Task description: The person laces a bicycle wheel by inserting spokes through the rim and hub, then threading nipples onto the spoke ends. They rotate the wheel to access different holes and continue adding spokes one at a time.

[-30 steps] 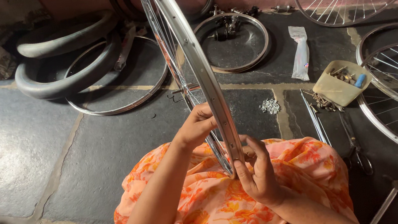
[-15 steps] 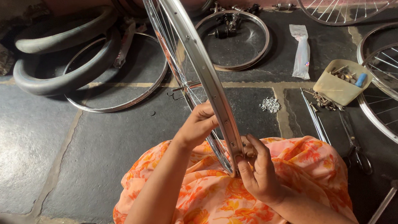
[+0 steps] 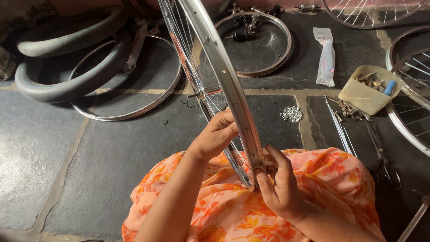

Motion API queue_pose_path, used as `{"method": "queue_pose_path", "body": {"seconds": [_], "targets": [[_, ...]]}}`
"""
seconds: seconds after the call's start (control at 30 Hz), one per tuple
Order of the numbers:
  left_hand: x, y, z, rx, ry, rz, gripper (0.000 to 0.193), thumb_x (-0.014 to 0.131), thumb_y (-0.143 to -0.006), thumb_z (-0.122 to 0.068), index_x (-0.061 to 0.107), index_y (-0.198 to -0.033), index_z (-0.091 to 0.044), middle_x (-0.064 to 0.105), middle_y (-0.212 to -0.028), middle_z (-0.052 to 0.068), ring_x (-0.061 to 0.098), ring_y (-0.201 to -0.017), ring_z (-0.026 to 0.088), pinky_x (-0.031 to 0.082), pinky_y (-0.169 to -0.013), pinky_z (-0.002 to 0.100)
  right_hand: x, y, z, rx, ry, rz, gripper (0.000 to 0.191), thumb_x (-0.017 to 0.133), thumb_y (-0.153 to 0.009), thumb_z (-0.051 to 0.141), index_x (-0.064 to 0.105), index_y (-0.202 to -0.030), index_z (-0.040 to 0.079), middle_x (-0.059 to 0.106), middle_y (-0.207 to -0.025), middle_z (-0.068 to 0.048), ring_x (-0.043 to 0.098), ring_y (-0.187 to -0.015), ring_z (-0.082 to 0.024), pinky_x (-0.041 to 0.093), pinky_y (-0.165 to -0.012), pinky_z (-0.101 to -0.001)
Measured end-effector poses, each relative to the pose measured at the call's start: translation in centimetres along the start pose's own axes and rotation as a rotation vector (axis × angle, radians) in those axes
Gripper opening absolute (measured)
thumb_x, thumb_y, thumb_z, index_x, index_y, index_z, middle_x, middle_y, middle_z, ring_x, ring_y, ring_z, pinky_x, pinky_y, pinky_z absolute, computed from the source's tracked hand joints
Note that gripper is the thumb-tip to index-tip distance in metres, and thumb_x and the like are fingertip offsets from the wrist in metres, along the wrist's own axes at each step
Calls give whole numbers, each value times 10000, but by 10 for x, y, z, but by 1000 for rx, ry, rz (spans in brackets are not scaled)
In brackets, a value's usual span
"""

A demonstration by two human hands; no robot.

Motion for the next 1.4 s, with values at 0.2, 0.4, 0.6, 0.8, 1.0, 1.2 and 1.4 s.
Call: {"method": "queue_pose_path", "body": {"seconds": [0.2,0.4,0.6,0.8,1.0,1.2,1.4], "targets": [[-3,-1,-8,-129,182,-37,202,718,-960,-168,700,-1127,-57,715,-1066,12,666,-997,123,552,-929,322,-1,1,-2,25,-38,12,585,538,-1033,-11,244,-1538,6,575,-1306,-142,636,-1051,-158,550,-941,-297],[-1,0,-9,-88,80,-8,157,689,-1058,-160,737,-1112,-21,720,-1037,25,664,-1008,120,555,-938,322,-1,2,-2,8,-34,18,587,534,-1037,-13,241,-1544,14,574,-1304,-136,629,-1070,-162,537,-959,-302],[-3,-1,-8,-96,136,0,175,697,-1011,-181,712,-1113,-39,717,-1045,17,666,-998,125,555,-942,335,0,-2,5,8,-53,25,584,535,-1056,3,243,-1561,17,571,-1273,-108,618,-1038,-140,542,-945,-283],[4,-3,-16,-72,80,-12,222,686,-1045,-221,709,-1140,-22,686,-1065,16,637,-1010,137,545,-943,338,-1,-16,14,294,-365,-11,296,569,-1095,84,496,-1374,17,580,-1127,-52,566,-998,-94,490,-895,-242],[28,8,-29,110,-208,-231,263,637,-1044,-232,685,-1219,-41,586,-1273,35,537,-1238,141,421,-1118,339,2,-31,15,485,-459,-84,136,605,-1034,153,623,-1095,32,666,-916,-15,607,-816,-79,518,-763,-243],[54,31,-17,365,-248,-492,120,773,-954,-116,717,-1047,-64,668,-1125,6,613,-1100,131,388,-1175,392,9,-30,16,513,-498,-65,115,578,-1047,190,594,-1044,76,641,-843,2,559,-684,-49,500,-607,-223],[35,38,-16,239,-544,-150,69,783,-929,-140,748,-972,-99,708,-993,-21,661,-1035,132,305,-1246,447,9,-27,15,430,-464,-74,135,570,-1071,192,592,-1053,61,651,-891,-4,576,-760,-42,503,-678,-211]]}}
Point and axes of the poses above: each hand's wrist, its own y-axis away from the middle knuckle, its own x-axis out of the palm, z = x × y, the point moved 1 cm from there along -y, towards the middle knuckle
